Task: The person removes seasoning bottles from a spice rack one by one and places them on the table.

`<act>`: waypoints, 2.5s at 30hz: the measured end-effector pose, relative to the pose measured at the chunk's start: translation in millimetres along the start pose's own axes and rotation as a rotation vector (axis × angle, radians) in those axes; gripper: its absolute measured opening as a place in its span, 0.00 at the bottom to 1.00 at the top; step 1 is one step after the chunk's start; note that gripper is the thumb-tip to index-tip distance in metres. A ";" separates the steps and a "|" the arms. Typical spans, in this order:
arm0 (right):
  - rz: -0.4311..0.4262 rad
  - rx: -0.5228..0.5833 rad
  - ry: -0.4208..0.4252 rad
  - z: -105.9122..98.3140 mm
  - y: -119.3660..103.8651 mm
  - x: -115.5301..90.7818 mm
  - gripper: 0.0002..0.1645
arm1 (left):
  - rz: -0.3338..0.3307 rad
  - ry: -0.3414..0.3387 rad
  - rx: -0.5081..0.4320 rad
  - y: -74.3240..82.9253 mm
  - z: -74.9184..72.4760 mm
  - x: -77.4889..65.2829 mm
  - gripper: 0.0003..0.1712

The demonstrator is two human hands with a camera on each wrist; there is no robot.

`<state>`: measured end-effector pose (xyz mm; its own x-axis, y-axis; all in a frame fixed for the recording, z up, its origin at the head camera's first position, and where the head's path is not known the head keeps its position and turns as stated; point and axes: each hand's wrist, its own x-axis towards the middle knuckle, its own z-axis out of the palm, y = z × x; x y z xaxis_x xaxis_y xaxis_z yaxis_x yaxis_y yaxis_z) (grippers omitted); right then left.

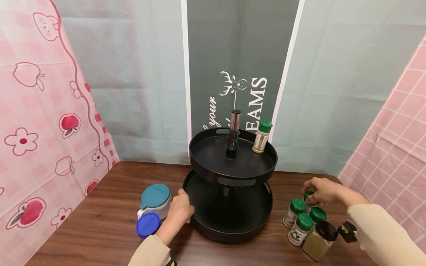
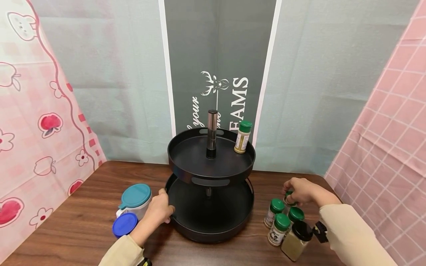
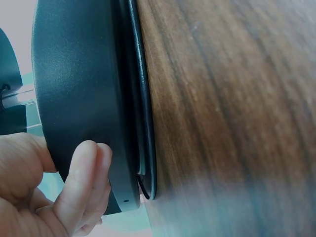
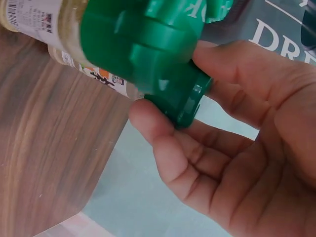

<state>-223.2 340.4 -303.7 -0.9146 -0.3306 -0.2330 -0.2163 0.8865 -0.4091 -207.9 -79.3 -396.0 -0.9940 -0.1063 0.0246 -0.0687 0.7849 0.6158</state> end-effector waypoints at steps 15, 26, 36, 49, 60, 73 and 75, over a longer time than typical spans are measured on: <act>-0.031 0.066 -0.040 4.4 7.7 -4.4 0.11 | 0.003 0.000 -0.001 0.8 -0.4 -1.0 0.27; -0.063 0.029 -0.033 4.1 8.7 -7.8 0.12 | 0.000 -0.003 -0.003 0.7 0.5 -2.1 0.28; -0.017 -0.009 -0.033 0.4 7.7 -8.9 0.19 | 0.018 0.012 0.003 1.3 0.9 -1.8 0.25; -0.013 -0.093 -0.042 -7.4 0.0 -10.8 0.25 | 0.014 0.013 0.009 1.7 1.5 -1.6 0.25; -0.048 -0.135 -0.004 -17.0 -10.6 -7.2 0.28 | 0.011 0.010 0.013 0.3 0.8 -1.5 0.28; -0.093 -0.139 0.020 -36.5 -29.5 0.1 0.30 | 0.002 0.007 0.007 -0.1 1.3 -0.3 0.27; -0.095 -0.138 0.024 -40.4 -34.5 0.7 0.30 | 0.001 0.006 0.009 -0.2 1.2 -0.2 0.27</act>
<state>-230.2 322.7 -254.2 -0.8954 -0.4086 -0.1768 -0.3455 0.8883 -0.3027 -207.8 -78.7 -397.0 -0.9936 -0.1088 0.0298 -0.0683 0.7904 0.6088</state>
